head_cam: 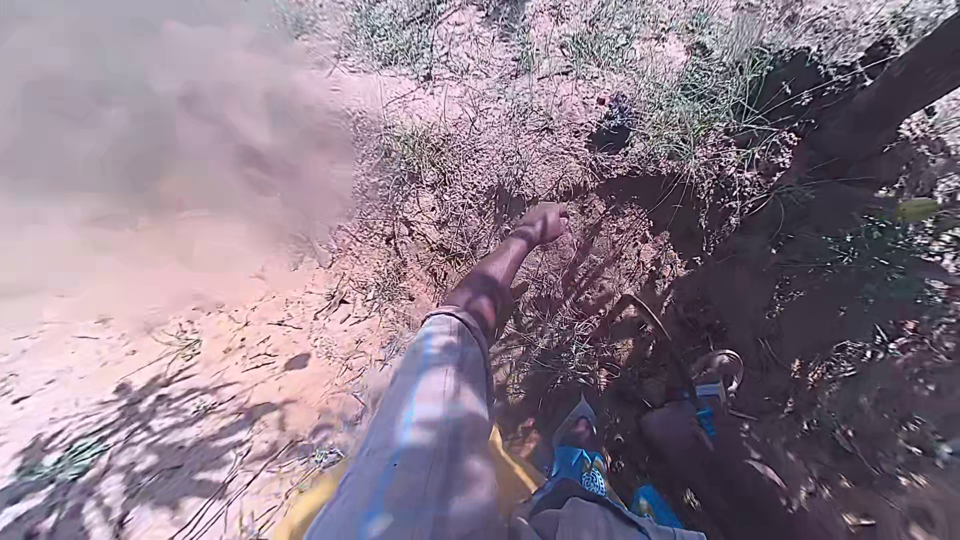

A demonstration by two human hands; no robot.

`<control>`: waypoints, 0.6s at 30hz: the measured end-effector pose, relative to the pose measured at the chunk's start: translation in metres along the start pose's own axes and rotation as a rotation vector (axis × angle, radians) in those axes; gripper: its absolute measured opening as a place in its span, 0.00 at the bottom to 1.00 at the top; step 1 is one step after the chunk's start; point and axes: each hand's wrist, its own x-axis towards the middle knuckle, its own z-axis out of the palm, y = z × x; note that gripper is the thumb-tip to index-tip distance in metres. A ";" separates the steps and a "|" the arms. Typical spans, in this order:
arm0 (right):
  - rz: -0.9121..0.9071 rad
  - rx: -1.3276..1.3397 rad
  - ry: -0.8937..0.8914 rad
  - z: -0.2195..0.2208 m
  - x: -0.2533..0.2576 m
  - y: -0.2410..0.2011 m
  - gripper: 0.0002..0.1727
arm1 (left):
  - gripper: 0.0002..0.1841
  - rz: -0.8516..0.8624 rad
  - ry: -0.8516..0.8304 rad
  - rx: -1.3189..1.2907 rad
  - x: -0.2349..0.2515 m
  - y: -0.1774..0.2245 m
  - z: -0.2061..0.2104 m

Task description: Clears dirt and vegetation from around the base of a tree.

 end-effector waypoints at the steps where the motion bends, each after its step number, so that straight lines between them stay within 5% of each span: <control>1: 0.049 0.063 -0.113 -0.021 -0.008 -0.007 0.37 | 0.18 -0.028 0.038 -0.012 0.006 0.002 0.000; 3: 0.118 0.049 -0.283 -0.064 -0.015 -0.031 0.37 | 0.19 -0.070 0.071 -0.019 0.016 0.009 0.001; 13: 0.275 -0.108 -0.249 -0.076 -0.001 -0.057 0.28 | 0.32 -0.031 0.103 0.101 0.060 0.014 -0.002; 18: 0.252 0.004 -0.239 -0.076 -0.004 -0.053 0.27 | 0.28 -0.264 0.160 0.041 0.070 0.017 -0.012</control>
